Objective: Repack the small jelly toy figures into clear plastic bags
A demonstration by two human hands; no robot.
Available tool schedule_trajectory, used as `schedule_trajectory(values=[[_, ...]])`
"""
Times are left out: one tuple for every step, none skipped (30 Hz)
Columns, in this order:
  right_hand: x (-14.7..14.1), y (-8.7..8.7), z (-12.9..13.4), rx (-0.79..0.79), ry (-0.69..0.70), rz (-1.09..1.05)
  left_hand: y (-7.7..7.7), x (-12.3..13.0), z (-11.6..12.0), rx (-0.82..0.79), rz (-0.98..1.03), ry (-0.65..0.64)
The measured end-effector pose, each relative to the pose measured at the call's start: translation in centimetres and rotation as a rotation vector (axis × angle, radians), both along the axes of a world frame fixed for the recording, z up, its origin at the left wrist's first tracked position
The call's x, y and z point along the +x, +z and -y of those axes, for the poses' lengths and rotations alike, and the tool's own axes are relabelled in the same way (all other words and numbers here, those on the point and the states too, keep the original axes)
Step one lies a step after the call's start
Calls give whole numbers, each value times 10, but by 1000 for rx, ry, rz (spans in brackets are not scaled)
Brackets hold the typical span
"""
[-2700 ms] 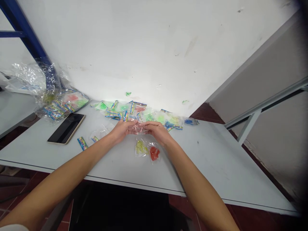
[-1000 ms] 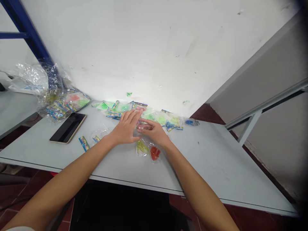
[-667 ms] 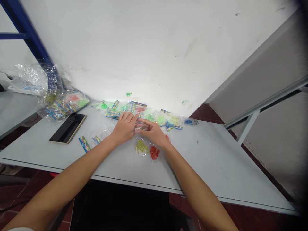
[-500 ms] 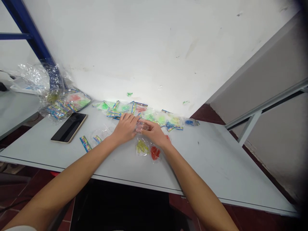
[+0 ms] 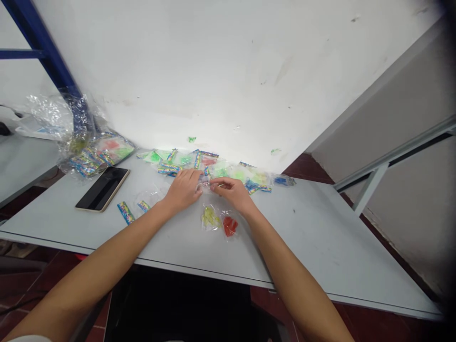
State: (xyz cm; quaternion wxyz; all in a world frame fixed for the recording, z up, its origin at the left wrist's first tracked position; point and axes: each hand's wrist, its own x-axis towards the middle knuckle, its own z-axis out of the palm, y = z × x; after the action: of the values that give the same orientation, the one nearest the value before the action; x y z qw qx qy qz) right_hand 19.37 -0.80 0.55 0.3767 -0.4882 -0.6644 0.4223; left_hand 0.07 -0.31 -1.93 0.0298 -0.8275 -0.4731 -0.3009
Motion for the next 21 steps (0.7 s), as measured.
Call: schedule_trajectory(values=[[2,2,0,11,-39,8,0,-1,-1,0,8,10],[3,5,0,25,-77,12,-1,-2,-2,5,12,22],[4,8,1,44,-108,16,-1,-2,-2,14,13,34],[6,12,2,63,-125,24,-1,-3,-3,25,12,47],[8,15,3,74,-118,40,-2,-3,-3,31,9,61],[10,19,5,71,-88,69,-2,-4,-4,34,5,75],[12,21,7,55,-36,111,-1,-4,-4,33,2,92],[14,23,8,33,28,162,-1,-5,-5,31,0,109],[16,24,9,13,90,211,0,-6,-5,28,0,127],[18,24,10,1,144,251,1,-6,-6,25,2,146],[20,23,11,0,188,277,1,-7,-6,23,6,163],[21,21,11,7,226,293,1,-7,-6,23,11,179],[22,20,11,18,261,303,2,-7,-6,24,15,190],[23,18,11,28,293,313,1,-7,-6,24,18,197],[23,17,11,38,324,327,1,-6,-6,23,20,199],[23,16,11,49,348,344,0,-6,-6,22,21,197],[22,16,11,63,360,362,-1,-6,-6,20,20,194],[20,16,12,78,360,383,-2,-5,-6,18,17,190],[19,17,13,90,354,407,-2,-5,-6,15,11,186],[16,17,14,97,348,439,-3,-4,-6,11,4,185],[13,19,15,99,344,478,-3,-4,-6,6,-4,185]])
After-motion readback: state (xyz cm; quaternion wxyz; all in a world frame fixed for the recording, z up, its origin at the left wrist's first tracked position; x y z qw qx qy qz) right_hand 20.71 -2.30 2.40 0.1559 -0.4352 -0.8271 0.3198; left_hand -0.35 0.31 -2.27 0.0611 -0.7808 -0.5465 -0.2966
